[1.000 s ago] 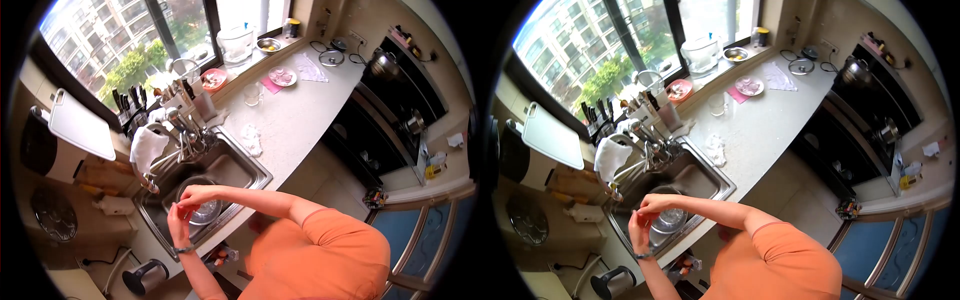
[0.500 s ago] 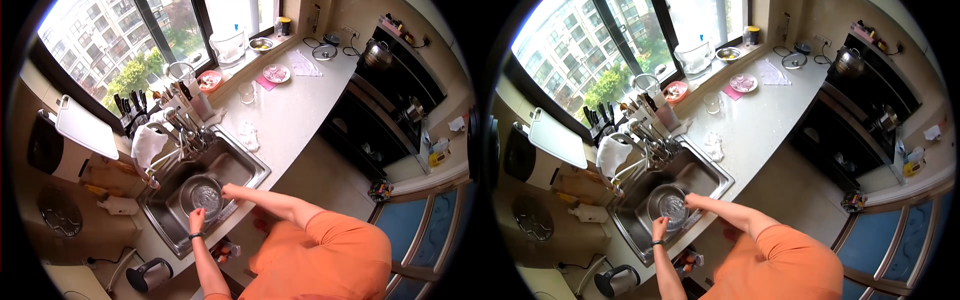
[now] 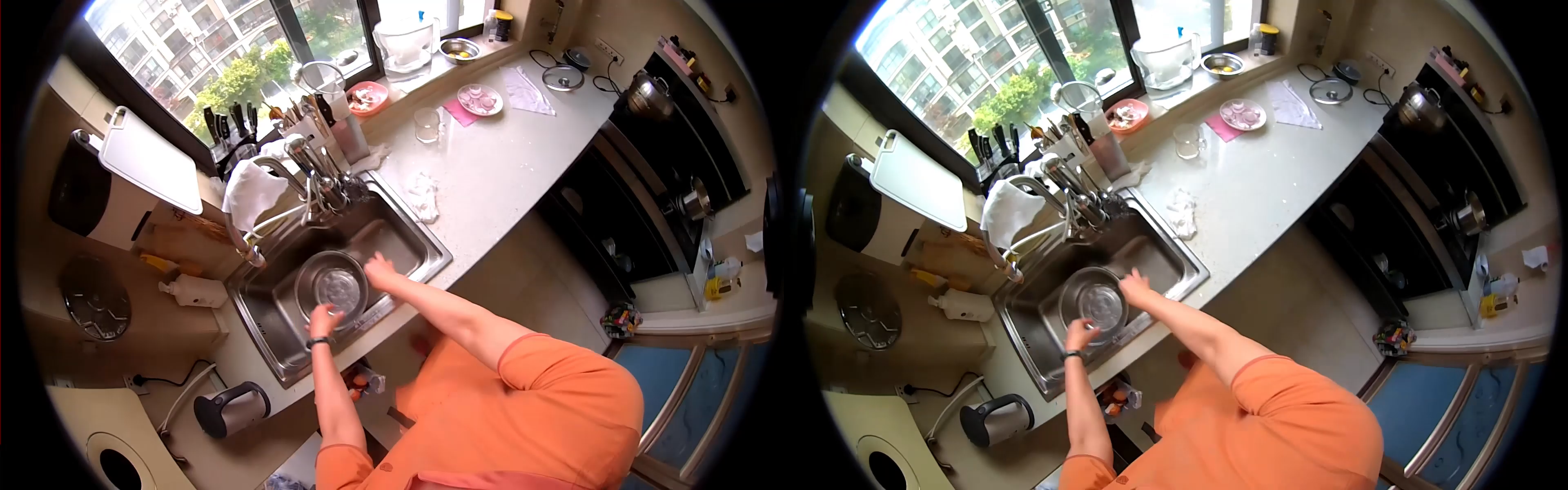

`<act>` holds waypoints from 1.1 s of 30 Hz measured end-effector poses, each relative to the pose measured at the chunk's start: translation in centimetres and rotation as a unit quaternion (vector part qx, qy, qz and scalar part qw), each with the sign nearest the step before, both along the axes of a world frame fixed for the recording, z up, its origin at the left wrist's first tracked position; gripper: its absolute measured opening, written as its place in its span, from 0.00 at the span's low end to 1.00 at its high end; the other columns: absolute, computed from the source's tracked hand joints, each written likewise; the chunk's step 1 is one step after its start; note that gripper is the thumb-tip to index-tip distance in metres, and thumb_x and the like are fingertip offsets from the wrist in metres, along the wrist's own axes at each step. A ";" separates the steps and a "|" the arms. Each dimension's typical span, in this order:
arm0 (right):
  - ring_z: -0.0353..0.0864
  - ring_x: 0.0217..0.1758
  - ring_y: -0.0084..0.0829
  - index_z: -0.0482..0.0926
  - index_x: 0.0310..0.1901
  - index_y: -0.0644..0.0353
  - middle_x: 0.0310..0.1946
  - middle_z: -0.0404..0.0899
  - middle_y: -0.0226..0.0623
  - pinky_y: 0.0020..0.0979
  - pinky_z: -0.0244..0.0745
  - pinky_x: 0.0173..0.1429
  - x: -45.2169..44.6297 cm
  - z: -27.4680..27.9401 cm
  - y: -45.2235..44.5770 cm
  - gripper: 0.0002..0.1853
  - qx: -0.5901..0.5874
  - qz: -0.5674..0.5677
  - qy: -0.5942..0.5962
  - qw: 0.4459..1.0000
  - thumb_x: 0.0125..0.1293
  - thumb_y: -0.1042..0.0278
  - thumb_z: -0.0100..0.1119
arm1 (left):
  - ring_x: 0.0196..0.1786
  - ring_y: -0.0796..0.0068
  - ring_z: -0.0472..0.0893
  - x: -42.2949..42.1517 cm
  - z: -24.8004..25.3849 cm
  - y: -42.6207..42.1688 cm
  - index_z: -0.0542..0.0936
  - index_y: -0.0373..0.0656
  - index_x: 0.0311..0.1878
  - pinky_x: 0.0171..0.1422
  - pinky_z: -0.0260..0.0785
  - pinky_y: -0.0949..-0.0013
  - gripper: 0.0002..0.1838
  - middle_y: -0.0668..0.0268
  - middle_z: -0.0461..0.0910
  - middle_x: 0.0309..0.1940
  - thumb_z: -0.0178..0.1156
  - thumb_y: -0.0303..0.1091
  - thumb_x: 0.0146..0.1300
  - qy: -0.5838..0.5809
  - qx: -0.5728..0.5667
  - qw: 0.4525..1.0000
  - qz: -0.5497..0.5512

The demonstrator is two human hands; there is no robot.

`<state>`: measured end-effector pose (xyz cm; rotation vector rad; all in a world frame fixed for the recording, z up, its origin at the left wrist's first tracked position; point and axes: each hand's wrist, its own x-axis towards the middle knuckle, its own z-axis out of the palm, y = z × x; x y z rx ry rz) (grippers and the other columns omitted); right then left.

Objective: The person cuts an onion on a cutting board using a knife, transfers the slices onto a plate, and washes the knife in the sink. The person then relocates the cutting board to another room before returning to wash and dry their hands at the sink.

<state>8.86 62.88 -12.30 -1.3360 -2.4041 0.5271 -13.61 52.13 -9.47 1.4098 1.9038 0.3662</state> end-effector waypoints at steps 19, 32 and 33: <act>0.78 0.40 0.23 0.77 0.52 0.54 0.41 0.81 0.29 0.25 0.70 0.41 -12.2 15.8 13.1 0.24 -0.699 0.022 0.505 0.506 0.67 0.41 0.61 | 0.37 0.85 0.81 9.0 10.1 8.3 0.81 0.43 0.55 0.40 0.71 0.79 0.14 0.68 0.86 0.40 0.55 0.40 0.74 -0.304 0.170 0.854 0.386; 0.79 0.34 0.20 0.80 0.44 0.62 0.33 0.82 0.30 0.25 0.74 0.38 8.5 19.5 6.2 0.12 -0.455 0.120 0.417 0.778 0.69 0.61 0.62 | 0.67 0.54 0.72 13.7 16.9 13.3 0.63 0.49 0.73 0.71 0.64 0.49 0.41 0.59 0.70 0.67 0.53 0.66 0.65 -0.748 0.336 0.529 0.220; 0.79 0.31 0.23 0.81 0.41 0.63 0.30 0.82 0.32 0.27 0.74 0.37 10.9 19.6 6.4 0.12 -0.434 0.140 0.332 0.826 0.68 0.61 0.63 | 0.69 0.53 0.68 15.7 18.5 13.4 0.57 0.55 0.76 0.73 0.60 0.49 0.44 0.58 0.66 0.71 0.51 0.69 0.64 -0.757 0.327 0.532 0.194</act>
